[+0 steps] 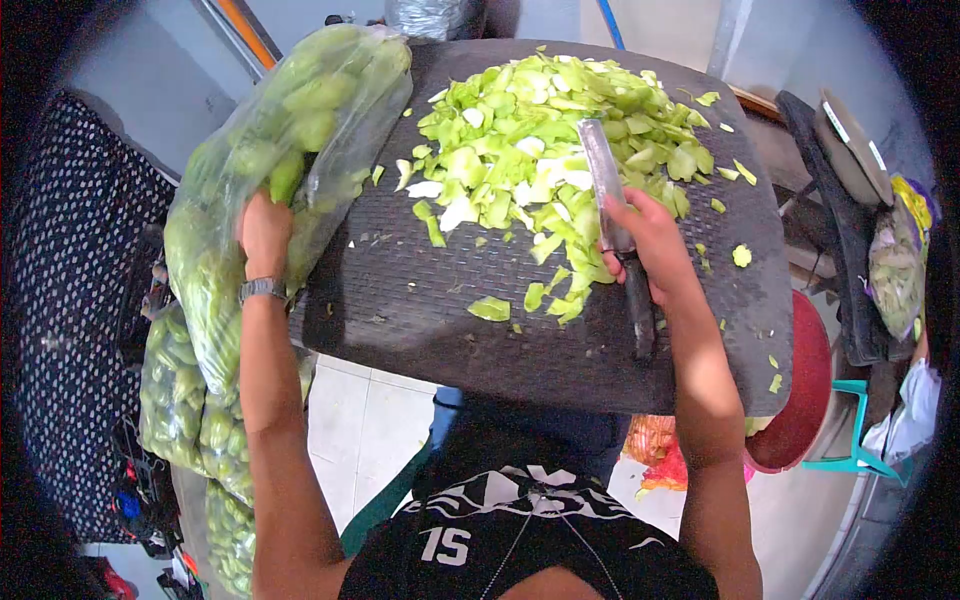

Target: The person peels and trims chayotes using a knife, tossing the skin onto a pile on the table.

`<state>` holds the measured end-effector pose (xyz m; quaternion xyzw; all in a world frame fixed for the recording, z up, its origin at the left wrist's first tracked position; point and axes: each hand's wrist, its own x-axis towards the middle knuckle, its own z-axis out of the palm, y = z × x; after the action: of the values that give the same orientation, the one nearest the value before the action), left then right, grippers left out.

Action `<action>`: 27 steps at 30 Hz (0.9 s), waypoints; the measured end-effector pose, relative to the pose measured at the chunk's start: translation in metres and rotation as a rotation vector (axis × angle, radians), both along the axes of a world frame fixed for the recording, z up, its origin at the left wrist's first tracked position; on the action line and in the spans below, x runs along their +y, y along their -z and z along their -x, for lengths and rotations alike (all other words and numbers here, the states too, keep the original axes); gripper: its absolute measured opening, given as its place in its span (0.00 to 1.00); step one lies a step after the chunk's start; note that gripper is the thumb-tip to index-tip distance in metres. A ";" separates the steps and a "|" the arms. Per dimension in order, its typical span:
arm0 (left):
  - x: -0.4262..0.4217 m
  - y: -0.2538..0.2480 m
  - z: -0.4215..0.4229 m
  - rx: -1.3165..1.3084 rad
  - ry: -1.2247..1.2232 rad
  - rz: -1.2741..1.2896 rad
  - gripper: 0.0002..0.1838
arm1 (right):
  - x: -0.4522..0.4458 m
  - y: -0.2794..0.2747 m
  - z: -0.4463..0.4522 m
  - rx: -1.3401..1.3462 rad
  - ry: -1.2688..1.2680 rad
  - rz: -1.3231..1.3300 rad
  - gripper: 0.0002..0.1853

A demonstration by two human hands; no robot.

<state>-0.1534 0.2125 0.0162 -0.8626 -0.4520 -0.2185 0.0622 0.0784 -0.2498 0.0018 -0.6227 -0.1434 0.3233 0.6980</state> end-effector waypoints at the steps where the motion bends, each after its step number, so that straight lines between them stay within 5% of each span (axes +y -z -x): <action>1: 0.001 0.004 0.003 -0.044 0.050 -0.089 0.25 | 0.001 0.000 0.001 0.000 -0.006 0.001 0.16; 3: 0.000 0.012 0.003 -0.137 0.156 -0.264 0.27 | -0.001 0.000 0.001 -0.002 -0.013 0.005 0.15; 6: 0.030 0.016 0.001 0.040 0.268 -0.110 0.30 | 0.001 0.002 0.001 -0.026 -0.022 0.002 0.16; 9: 0.034 0.005 -0.027 0.168 -0.051 0.165 0.31 | 0.000 0.003 -0.001 -0.013 -0.016 0.004 0.16; 12: 0.043 0.005 -0.049 0.163 -0.142 0.170 0.32 | -0.001 0.003 0.000 -0.039 -0.020 0.033 0.16; 18: 0.052 0.001 -0.076 0.304 -0.232 0.209 0.32 | -0.002 0.001 0.002 -0.033 -0.055 0.010 0.19; 24: 0.092 0.023 -0.071 0.136 -0.206 0.193 0.31 | -0.003 -0.006 0.008 -0.022 -0.072 0.009 0.20; 27: 0.058 0.018 -0.079 0.334 -0.258 0.164 0.32 | -0.003 -0.009 0.008 -0.025 -0.075 0.021 0.20</action>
<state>-0.0741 0.2709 -0.0022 -0.8239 -0.5584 -0.0254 0.0934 0.0708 -0.2525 0.0107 -0.6281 -0.1719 0.3430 0.6770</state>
